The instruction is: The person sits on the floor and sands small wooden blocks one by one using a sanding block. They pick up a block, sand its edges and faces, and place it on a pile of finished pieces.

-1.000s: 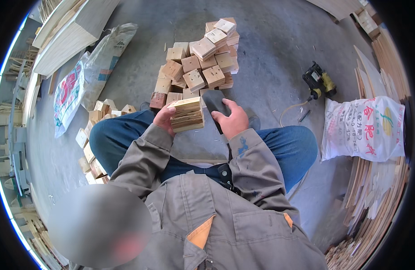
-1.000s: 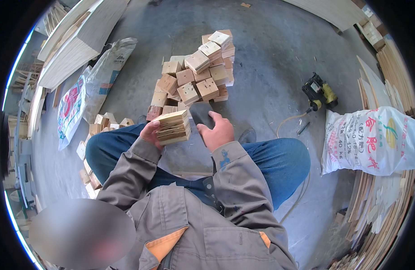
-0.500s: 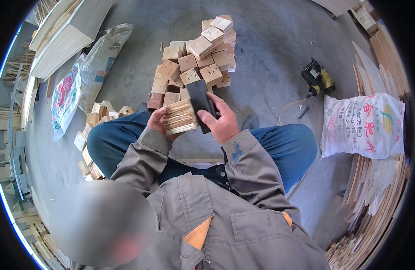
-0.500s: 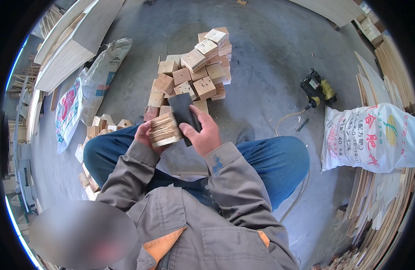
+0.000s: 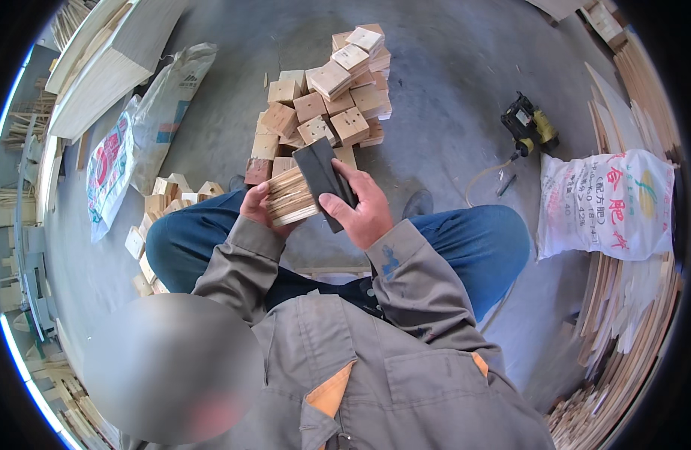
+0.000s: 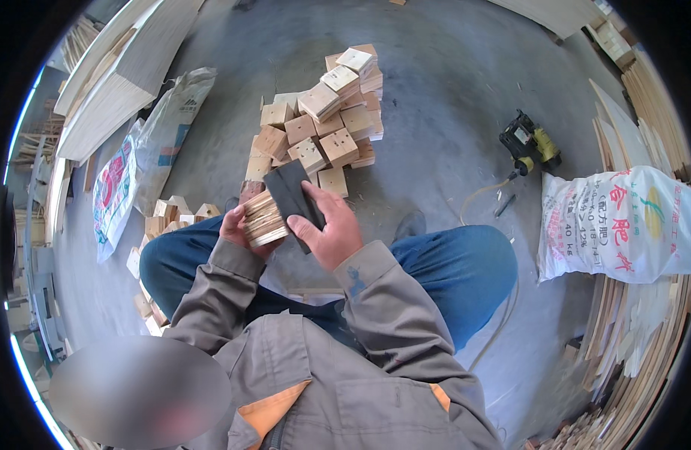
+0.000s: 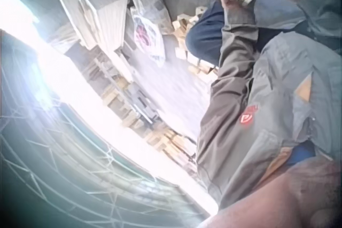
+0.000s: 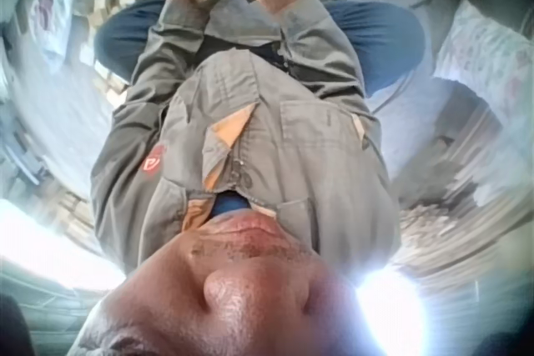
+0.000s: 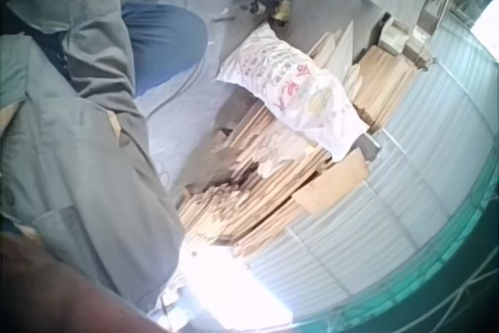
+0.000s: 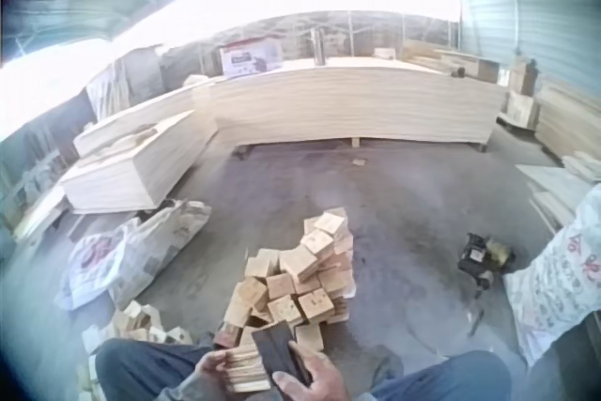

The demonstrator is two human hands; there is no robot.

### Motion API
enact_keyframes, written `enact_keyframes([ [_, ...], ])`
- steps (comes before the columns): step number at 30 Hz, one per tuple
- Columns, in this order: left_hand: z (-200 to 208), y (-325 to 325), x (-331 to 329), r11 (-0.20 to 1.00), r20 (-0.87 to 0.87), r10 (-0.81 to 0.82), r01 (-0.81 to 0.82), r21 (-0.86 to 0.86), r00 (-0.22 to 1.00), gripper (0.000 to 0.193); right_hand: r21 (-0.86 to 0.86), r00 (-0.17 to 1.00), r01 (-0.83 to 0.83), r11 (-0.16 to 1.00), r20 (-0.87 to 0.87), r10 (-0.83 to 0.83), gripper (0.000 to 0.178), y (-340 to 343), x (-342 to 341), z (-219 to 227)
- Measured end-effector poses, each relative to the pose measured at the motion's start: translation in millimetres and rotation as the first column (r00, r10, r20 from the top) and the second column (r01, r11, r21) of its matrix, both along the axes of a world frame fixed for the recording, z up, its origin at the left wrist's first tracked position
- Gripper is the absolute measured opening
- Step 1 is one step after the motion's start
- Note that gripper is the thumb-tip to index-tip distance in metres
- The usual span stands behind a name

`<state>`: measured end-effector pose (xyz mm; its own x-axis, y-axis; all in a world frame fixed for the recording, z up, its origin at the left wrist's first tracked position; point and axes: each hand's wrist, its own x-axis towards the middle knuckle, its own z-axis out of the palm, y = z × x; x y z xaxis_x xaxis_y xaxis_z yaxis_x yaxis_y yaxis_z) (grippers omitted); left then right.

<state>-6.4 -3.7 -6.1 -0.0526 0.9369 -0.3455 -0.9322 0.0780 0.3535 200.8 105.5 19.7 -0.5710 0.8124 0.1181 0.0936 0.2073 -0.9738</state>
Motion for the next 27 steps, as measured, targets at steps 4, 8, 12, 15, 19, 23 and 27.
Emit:
enact_keyframes([
  [4, 1, -3, -1, 0.998, -0.024, -0.012, 0.013, 0.054, 1.000, 0.080, -0.104, 0.951, 0.187, 0.977, 0.269, -0.154, 0.064, 20, 6, -48],
  [8, 12, 8, 6, 0.993, -0.006, 0.013, -0.013, 0.114, 1.000, 0.080, -0.287, 0.964, 0.243, 0.927, -0.033, -0.262, 0.067, 26, 7, -56],
  [12, -6, 4, -4, 0.999, 0.031, -0.002, 0.000, 0.051, 1.000, 0.077, -0.229, 0.980, 0.035, 0.973, -0.182, -0.078, 0.069, 10, 3, 2],
  [15, -3, 4, 2, 0.997, -0.076, 0.027, -0.032, -0.063, 0.997, 0.074, 0.067, 0.996, -0.046, 0.997, -0.070, 0.051, 0.067, -1, -2, 7],
  [19, -4, -1, -3, 0.999, -0.025, -0.026, 0.027, 0.023, 0.999, 0.078, -0.047, 0.982, 0.105, 0.993, 0.162, -0.096, 0.066, 14, -1, -29],
  [23, 9, 3, 2, 0.995, 0.047, -0.027, 0.022, 0.095, 0.999, 0.079, -0.160, 0.915, 0.253, 0.954, 0.361, -0.182, 0.069, 28, 9, -66],
  [27, 4, 7, 0, 0.998, 0.094, 0.010, -0.016, 0.067, 0.996, 0.077, -0.227, 0.955, 0.297, 0.928, 0.093, -0.283, 0.063, 32, 12, -39],
])
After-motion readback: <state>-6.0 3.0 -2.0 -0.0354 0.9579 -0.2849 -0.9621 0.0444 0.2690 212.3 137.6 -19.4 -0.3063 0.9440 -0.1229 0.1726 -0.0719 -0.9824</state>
